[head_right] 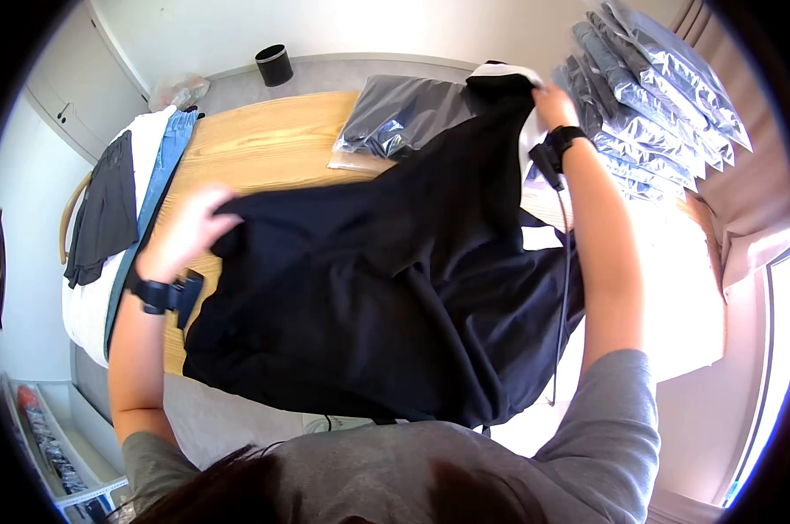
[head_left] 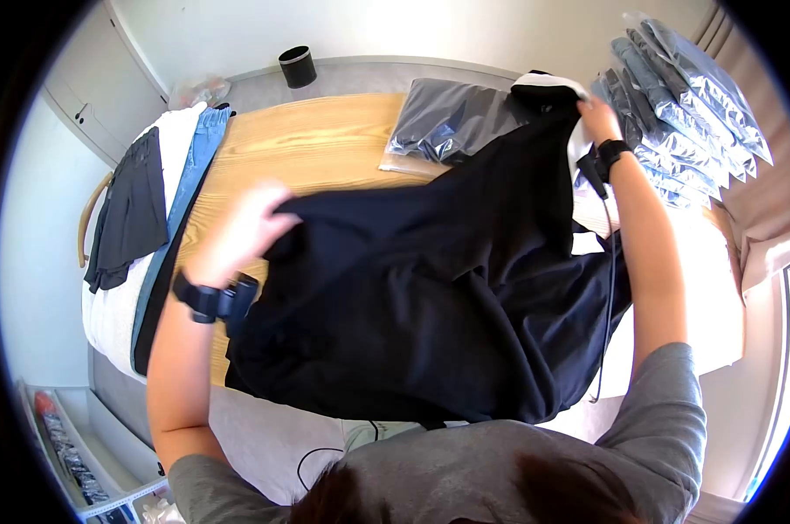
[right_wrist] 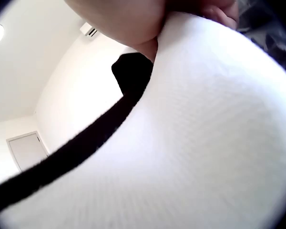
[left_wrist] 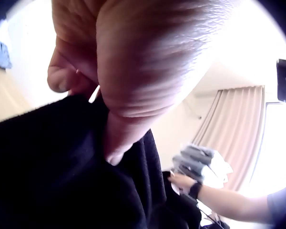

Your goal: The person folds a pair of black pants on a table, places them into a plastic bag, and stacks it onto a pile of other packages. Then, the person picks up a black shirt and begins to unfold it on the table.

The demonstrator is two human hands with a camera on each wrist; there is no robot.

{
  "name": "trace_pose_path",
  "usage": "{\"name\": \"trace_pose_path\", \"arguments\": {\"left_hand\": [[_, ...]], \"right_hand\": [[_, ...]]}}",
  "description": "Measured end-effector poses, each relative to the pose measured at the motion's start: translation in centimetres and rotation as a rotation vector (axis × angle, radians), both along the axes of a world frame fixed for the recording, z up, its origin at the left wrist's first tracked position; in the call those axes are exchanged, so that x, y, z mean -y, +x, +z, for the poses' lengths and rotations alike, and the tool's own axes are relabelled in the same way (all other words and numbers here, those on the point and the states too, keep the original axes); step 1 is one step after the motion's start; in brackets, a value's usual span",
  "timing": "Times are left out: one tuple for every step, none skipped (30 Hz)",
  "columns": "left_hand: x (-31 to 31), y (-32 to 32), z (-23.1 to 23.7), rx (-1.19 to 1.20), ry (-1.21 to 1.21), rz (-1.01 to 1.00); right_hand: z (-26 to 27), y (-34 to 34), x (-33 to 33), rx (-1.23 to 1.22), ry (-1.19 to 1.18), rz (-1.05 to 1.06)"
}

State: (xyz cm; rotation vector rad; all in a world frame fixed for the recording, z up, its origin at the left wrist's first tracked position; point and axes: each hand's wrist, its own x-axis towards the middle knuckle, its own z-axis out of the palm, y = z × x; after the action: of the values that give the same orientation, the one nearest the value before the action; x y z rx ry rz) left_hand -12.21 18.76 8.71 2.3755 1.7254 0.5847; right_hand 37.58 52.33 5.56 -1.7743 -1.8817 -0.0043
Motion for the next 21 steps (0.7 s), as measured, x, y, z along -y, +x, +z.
{"name": "trace_pose_path", "arguments": {"left_hand": [[0.5, 0.1, 2.9, -0.107, 0.046, 0.172], [-0.3, -2.9, 2.7, -0.1, 0.218, 0.225], [-0.5, -3.8, 3.8, -0.169, 0.227, 0.376], [-1.3, -5.3, 4.2, -0.283, 0.16, 0.459], [-2.1, -6.6, 4.0, -0.292, 0.136, 0.481], [-3.0, -7.4, 3.5, -0.3, 0.113, 0.503], [-4.0, -8.1, 2.7, -0.3, 0.117, 0.502], [-5.0, -8.6, 1.9, -0.281, 0.161, 0.533], [-6.0, -9.0, 1.1, -0.261, 0.203, 0.558], [-7.0, -9.3, 0.3, -0.236, 0.285, 0.566], [-7.9, -9.7, -0.6, -0.184, 0.362, 0.586], [-8.8, -10.3, -1.6, -0.127, 0.435, 0.604], [-9.8, -11.4, -2.8, 0.019, 0.435, 0.57], [-10.1, -12.1, -3.6, -0.094, 0.522, 0.453], [-9.9, -11.9, -3.7, -0.007, 0.408, 0.429], [-9.1, -11.8, -3.2, 0.075, 0.292, 0.407], [-6.5, -8.8, -1.2, 0.259, 0.09, 0.434], [-4.6, -7.8, -0.3, 0.257, 0.077, 0.443], [-2.8, -7.3, 0.2, 0.168, 0.052, 0.358], [-0.7, -6.9, 0.6, 0.078, 0.022, 0.279], [1.5, -6.3, 1.1, 0.123, -0.07, 0.263]], "right_hand": [[0.8, 0.4, 0.6, -0.009, 0.044, 0.078], [1.7, 0.8, 1.2, -0.018, 0.091, 0.155], [2.8, 0.9, 1.3, -0.01, -0.034, 0.133], [3.6, 1.0, 1.1, -0.003, -0.157, 0.113], [3.4, 1.7, 0.0, -0.014, -0.153, 0.154], [4.1, 0.9, 0.1, -0.016, -0.149, 0.155], [4.8, 0.1, 0.2, -0.158, -0.172, 0.101], [5.3, -0.4, 0.4, -0.3, -0.195, 0.044], [5.0, 0.0, -0.6, -0.424, -0.091, 0.117], [4.3, 0.2, -2.3, -0.158, 0.082, 0.205], [4.8, -0.6, -1.2, -0.403, 0.04, 0.303], [5.6, -2.4, 0.6, -0.647, -0.003, 0.395], [6.1, -3.6, 2.6, -0.742, -0.088, 0.388], [6.4, -4.2, 4.4, -0.837, -0.173, 0.381], [6.5, -3.9, 5.3, -0.933, -0.338, 0.483], [7.8, -5.2, 9.1, -0.671, -0.269, 0.435], [8.2, -4.6, 11.0, -0.457, -0.226, 0.532], [8.3, -4.1, 12.7, -0.244, -0.186, 0.634], [8.7, -4.1, 15.5, -0.19, -0.165, 0.649], [8.8, -4.0, 18.9, -0.139, -0.147, 0.671], [8.3, -3.3, 22.0, -0.189, -0.164, 0.7]]}}
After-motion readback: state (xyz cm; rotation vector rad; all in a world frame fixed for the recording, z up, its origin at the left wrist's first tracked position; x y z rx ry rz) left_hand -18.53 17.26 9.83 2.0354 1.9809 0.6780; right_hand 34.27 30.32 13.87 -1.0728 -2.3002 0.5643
